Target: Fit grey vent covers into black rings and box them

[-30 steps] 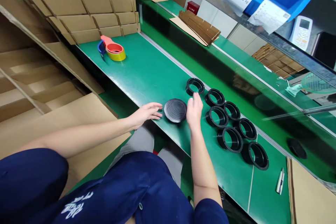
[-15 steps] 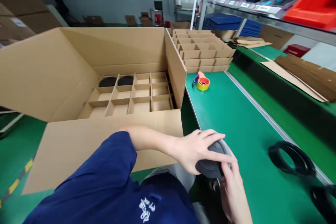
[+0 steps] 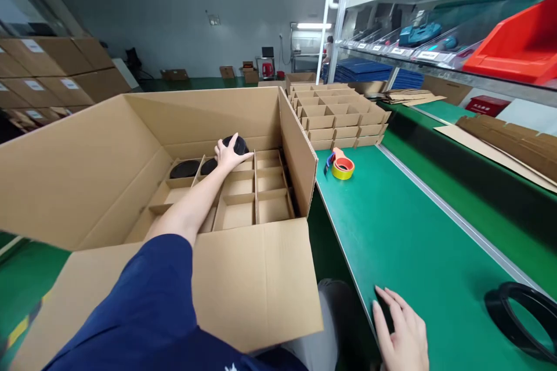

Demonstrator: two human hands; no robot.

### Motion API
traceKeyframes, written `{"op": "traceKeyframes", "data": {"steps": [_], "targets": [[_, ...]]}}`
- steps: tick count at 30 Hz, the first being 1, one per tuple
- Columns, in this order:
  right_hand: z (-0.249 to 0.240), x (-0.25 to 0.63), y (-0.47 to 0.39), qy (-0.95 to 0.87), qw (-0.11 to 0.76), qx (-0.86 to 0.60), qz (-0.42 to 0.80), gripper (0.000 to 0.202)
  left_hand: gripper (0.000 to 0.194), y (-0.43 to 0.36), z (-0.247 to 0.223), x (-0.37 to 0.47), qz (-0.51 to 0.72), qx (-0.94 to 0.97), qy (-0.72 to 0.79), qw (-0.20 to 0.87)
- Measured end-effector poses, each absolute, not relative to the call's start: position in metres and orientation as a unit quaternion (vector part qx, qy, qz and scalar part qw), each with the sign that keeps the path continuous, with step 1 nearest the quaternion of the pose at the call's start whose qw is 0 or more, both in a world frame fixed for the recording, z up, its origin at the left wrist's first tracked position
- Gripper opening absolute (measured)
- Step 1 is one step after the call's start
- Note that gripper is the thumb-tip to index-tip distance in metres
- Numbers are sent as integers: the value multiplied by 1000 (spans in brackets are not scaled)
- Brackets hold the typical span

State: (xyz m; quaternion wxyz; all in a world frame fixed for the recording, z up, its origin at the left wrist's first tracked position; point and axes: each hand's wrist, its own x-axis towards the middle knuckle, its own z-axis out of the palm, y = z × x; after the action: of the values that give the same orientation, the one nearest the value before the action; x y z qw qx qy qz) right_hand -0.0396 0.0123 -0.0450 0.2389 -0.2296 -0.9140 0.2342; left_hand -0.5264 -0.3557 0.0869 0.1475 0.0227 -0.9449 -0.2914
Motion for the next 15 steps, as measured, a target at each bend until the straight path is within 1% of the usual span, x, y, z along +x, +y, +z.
{"op": "traceKeyframes", "data": {"steps": [2,5,9,12,15], "targets": [[-55,-43,8,-917,255,-234,200,58,102,-354,78,-552,-282,36,-951,119],[-57,-45,3,-908,265,-255,199,57,99,-348,61,-572,-264,28,-960,88],[-56,-44,-1,-906,263,-278,182,57,101,-341,35,-587,-232,20,-972,31],[-59,-43,0,-909,244,-295,164,59,90,-346,19,-591,-219,23,-975,-8],[-59,-47,5,-919,236,-286,137,57,77,-359,15,-588,-207,18,-978,-22]]}}
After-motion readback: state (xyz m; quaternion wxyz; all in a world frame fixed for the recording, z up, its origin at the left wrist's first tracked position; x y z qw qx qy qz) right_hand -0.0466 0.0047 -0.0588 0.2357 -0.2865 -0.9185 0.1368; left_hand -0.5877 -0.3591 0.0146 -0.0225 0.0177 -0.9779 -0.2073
